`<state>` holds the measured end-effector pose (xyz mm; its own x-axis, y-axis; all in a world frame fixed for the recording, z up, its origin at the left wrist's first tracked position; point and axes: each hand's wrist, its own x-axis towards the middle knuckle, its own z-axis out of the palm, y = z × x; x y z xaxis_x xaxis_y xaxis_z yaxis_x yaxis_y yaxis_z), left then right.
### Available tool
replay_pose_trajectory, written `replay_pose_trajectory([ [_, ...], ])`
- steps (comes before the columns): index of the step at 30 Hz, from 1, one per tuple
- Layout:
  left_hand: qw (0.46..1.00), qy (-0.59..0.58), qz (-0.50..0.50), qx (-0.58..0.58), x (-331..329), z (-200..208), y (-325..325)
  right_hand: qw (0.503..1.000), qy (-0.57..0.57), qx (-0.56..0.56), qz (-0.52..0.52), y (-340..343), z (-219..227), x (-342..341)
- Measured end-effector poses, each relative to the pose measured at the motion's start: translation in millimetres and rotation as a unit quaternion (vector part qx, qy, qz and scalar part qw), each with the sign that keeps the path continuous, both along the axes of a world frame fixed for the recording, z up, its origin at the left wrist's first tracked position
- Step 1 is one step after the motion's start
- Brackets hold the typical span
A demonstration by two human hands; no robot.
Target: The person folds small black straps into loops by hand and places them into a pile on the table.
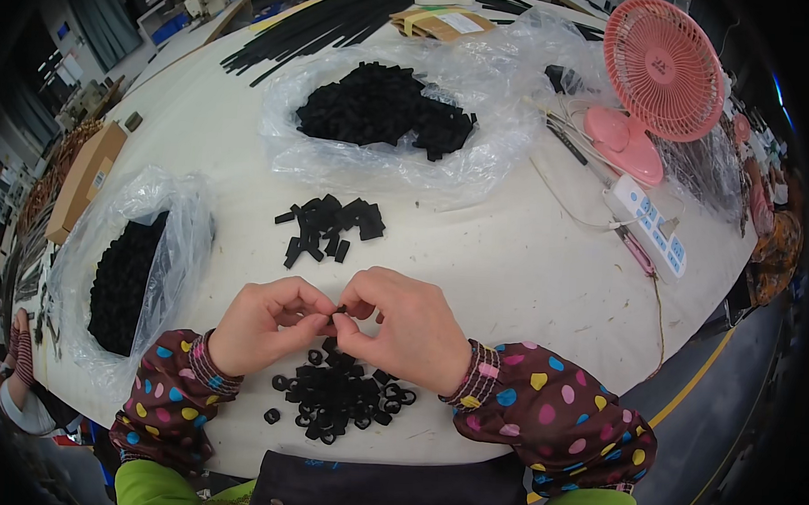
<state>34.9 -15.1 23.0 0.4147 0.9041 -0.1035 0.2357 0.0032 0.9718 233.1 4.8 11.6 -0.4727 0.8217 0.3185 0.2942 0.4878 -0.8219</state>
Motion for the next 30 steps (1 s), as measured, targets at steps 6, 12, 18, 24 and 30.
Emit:
replay_pose_trajectory([
  [6, 0.955, 0.157, 0.046, 0.247, 5, -10, -2, 0.998, -0.020, 0.051, -0.009, -7, -5, -6],
  [12, 0.812, 0.244, 0.085, 0.523, 5, -19, 1, 0.998, 0.054, -0.032, -0.004, -7, -1, -5],
  [18, 0.761, 0.242, 0.049, 0.600, 2, -15, 1, 0.978, 0.050, -0.200, 0.036, 0, 3, 1],
  [24, 0.753, 0.232, -0.009, 0.616, 3, -13, 0, 0.926, 0.082, -0.347, 0.121, 8, 13, 9],
  [30, 0.810, 0.212, -0.028, 0.546, 1, -15, -3, 0.943, 0.056, -0.305, 0.119, 6, 10, 6],
])
